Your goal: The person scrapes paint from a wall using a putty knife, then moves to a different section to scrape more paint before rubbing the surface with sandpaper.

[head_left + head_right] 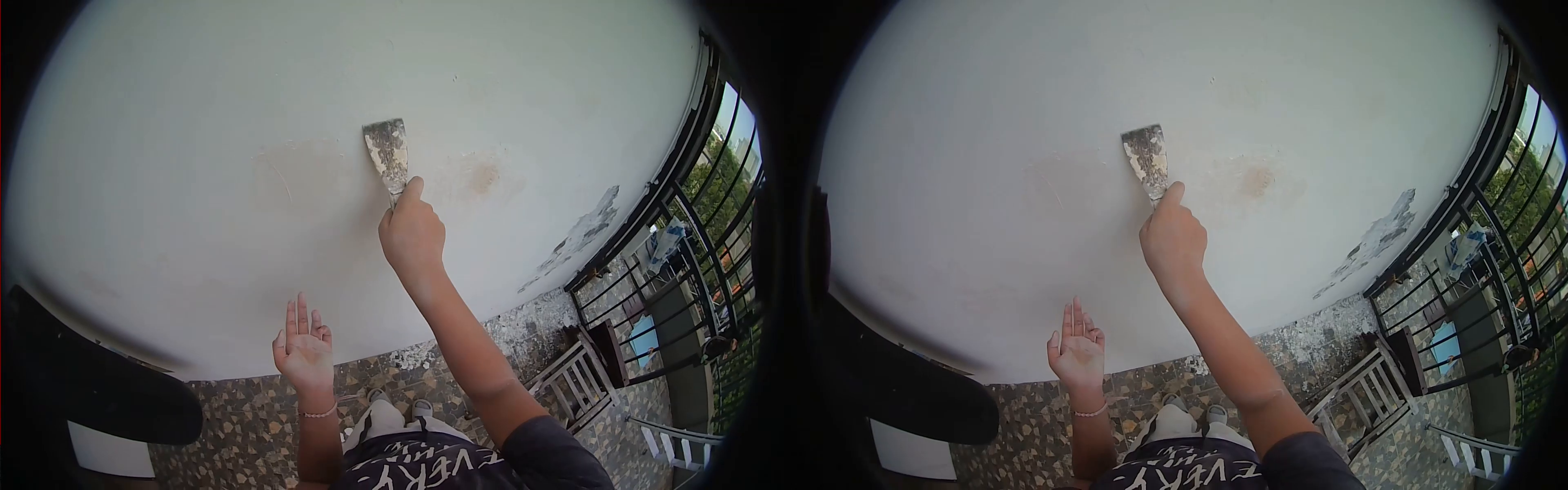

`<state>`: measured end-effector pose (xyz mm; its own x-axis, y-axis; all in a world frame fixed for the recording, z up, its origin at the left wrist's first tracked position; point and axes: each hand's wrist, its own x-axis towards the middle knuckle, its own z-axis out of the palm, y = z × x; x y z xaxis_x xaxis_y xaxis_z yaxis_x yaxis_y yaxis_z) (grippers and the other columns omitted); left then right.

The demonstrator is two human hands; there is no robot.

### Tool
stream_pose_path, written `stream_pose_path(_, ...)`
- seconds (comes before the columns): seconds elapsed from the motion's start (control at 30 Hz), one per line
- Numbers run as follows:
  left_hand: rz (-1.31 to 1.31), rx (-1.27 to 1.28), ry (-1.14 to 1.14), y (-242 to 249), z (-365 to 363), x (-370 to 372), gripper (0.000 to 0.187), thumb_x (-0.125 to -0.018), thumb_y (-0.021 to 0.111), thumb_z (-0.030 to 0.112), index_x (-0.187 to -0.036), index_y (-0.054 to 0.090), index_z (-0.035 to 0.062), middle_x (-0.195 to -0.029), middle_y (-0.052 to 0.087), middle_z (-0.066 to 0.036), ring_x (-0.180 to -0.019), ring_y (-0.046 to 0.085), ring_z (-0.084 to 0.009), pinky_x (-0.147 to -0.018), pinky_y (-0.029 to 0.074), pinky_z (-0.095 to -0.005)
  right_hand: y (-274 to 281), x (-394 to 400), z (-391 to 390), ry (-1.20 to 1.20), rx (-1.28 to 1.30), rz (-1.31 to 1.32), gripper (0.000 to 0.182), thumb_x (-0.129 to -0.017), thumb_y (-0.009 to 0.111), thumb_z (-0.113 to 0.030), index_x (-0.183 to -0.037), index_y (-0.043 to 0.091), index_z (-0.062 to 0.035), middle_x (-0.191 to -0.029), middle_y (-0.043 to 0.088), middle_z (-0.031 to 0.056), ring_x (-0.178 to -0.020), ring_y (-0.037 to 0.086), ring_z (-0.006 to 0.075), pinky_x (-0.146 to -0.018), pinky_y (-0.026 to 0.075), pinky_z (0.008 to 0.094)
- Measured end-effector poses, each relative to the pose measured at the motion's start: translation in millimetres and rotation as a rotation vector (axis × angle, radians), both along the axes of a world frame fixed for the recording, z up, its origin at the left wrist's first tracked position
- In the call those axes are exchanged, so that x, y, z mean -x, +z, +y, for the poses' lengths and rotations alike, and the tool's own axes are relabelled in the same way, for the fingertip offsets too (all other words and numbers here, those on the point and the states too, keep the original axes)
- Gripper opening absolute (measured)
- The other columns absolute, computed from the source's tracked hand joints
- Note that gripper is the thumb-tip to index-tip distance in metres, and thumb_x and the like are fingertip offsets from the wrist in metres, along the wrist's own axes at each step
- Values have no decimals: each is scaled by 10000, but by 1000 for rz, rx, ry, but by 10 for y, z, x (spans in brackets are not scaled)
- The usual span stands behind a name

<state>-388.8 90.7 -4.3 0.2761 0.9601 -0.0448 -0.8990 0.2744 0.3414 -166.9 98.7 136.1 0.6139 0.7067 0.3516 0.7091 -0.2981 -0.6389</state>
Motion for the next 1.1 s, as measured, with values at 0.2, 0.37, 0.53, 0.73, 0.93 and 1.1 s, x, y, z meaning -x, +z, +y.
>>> stream_pose_path(0.2, 42, 67, 33, -67, 105, 179, 570, -967, 456, 310, -1480, 407, 67, -1398, 537, -55, -977, 581, -180, -802, 449, -348, -525, 64, 42, -54, 150, 89, 211, -908, 505, -68, -1064, 389, 15, -781, 665, 266, -716, 689, 431, -647, 546, 522)
stream_pose_path(0.37, 139, 153, -75, -116, 313, 195, 515, -951, 479, 281, -1417, 467, 63, -1294, 567, -51, -955, 563, -180, -786, 433, -347, -955, 206, -110, -75, 248, 129, 250, -889, 487, -50, -1110, 406, 33, -834, 682, 274, -770, 698, 433, -704, 547, 525)
stream_pose_path(0.53, 305, 260, -229, -19, 595, 246, 636, -923, 522, 276, -1487, 338, 43, -1414, 467, -131, -1164, 571, -254, -810, 415, -340, -1368, 393, -517, -81, 459, 158, 324, -860, 511, -83, -1149, 481, 61, -871, 693, 281, -793, 703, 429, -723, 550, 522)
stream_pose_path(0.73, 261, 233, -85, -28, 999, 414, 552, -947, 509, 288, -1408, 354, 26, -1313, 520, -164, -1392, 473, -321, -783, 407, -341, -339, 744, -861, -157, 280, 19, 258, -844, 551, -104, -1052, 479, 32, -787, 671, 253, -737, 681, 434, -688, 543, 528)
stream_pose_path(0.93, 183, 71, -206, -155, 1296, 540, 253, -941, 526, 273, -1137, 464, 124, -1331, 511, -120, -1362, 500, -302, -814, 379, -311, 428, 629, -175, -222, 41, -128, 206, -862, 563, -104, -990, 444, 5, -757, 650, 231, -710, 663, 426, -663, 524, 533)
stream_pose_path(1.1, 280, -41, -180, -214, 1201, 465, 202, -955, 557, 304, -1107, 496, 186, -1147, 583, -9, -1350, 499, -278, -869, 337, -310, -70, 668, 129, -247, 187, -6, 226, -890, 542, -102, -1035, 412, 13, -818, 666, 249, -757, 676, 431, -690, 532, 529)
